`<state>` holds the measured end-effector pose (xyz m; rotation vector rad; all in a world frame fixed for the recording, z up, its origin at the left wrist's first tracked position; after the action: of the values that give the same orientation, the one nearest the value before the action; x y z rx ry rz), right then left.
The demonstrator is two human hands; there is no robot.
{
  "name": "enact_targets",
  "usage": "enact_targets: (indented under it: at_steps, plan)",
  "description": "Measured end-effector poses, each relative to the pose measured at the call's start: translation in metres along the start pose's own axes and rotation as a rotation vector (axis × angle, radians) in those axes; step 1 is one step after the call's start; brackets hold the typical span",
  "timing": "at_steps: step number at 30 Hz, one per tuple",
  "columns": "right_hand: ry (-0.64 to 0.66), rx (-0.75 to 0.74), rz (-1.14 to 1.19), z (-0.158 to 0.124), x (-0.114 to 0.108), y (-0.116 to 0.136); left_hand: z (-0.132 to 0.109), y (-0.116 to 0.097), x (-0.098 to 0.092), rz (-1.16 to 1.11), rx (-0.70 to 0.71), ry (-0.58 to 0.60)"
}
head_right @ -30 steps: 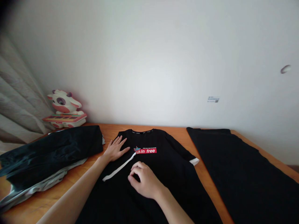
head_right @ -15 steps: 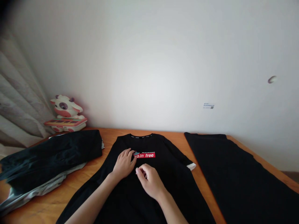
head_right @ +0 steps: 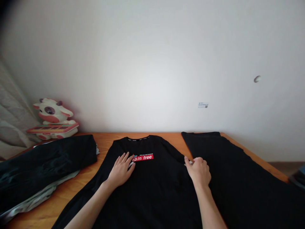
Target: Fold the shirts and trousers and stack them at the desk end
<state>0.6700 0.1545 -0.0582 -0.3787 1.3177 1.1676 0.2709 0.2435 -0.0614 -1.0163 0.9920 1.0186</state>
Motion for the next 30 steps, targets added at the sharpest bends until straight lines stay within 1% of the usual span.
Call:
enact_targets:
  at_steps: [4, 6, 8, 11, 14, 17, 19, 22, 24, 27, 30]
  plan:
    - [0.096, -0.041, -0.111, 0.002, 0.014, 0.002, -0.003, -0.002, 0.001, 0.027, 0.011, 0.013]
    - [0.157, -0.096, -0.119, 0.004, 0.024, 0.008, -0.004, -0.005, -0.002, 0.038, 0.016, -0.001]
    - [0.192, -0.153, -0.094, 0.005, 0.032, 0.016, -0.005, -0.007, -0.005, 0.042, 0.012, -0.017]
    - [0.166, -0.187, -0.046, 0.002, 0.032, 0.026, -0.007, -0.011, -0.007, 0.043, 0.018, -0.018]
    - [0.129, -0.159, 0.014, -0.005, 0.030, 0.026, -0.009, -0.012, -0.009, 0.035, 0.035, -0.015]
    - [0.081, -0.095, 0.096, -0.009, 0.023, 0.017, -0.012, -0.011, -0.011, 0.015, 0.041, -0.019]
    - [0.037, -0.047, 0.164, -0.005, 0.016, 0.009, -0.013, -0.010, -0.012, 0.001, 0.045, -0.017]
    - [-0.058, 0.014, 0.265, 0.011, -0.001, -0.001, -0.013, -0.011, -0.013, -0.026, 0.053, -0.011]
    - [-0.121, 0.030, 0.314, 0.025, -0.014, -0.001, -0.012, -0.010, -0.015, -0.042, 0.053, -0.015]
    - [-0.173, 0.000, 0.350, 0.045, -0.029, 0.013, -0.010, -0.010, -0.017, -0.060, 0.052, -0.023]
    - [-0.178, -0.074, 0.346, 0.057, -0.040, 0.043, -0.008, -0.009, -0.016, -0.077, 0.055, -0.017]
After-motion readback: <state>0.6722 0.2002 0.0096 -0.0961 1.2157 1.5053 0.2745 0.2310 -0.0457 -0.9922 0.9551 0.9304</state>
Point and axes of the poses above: each hand's wrist, its own z-axis towards the middle knuckle, its own x-axis out of the palm, y = z × x, the point moved 10 cm from there along z, towards the middle knuckle, and after that the axes turned 11 degrees about -x, right-handed, at the moved point
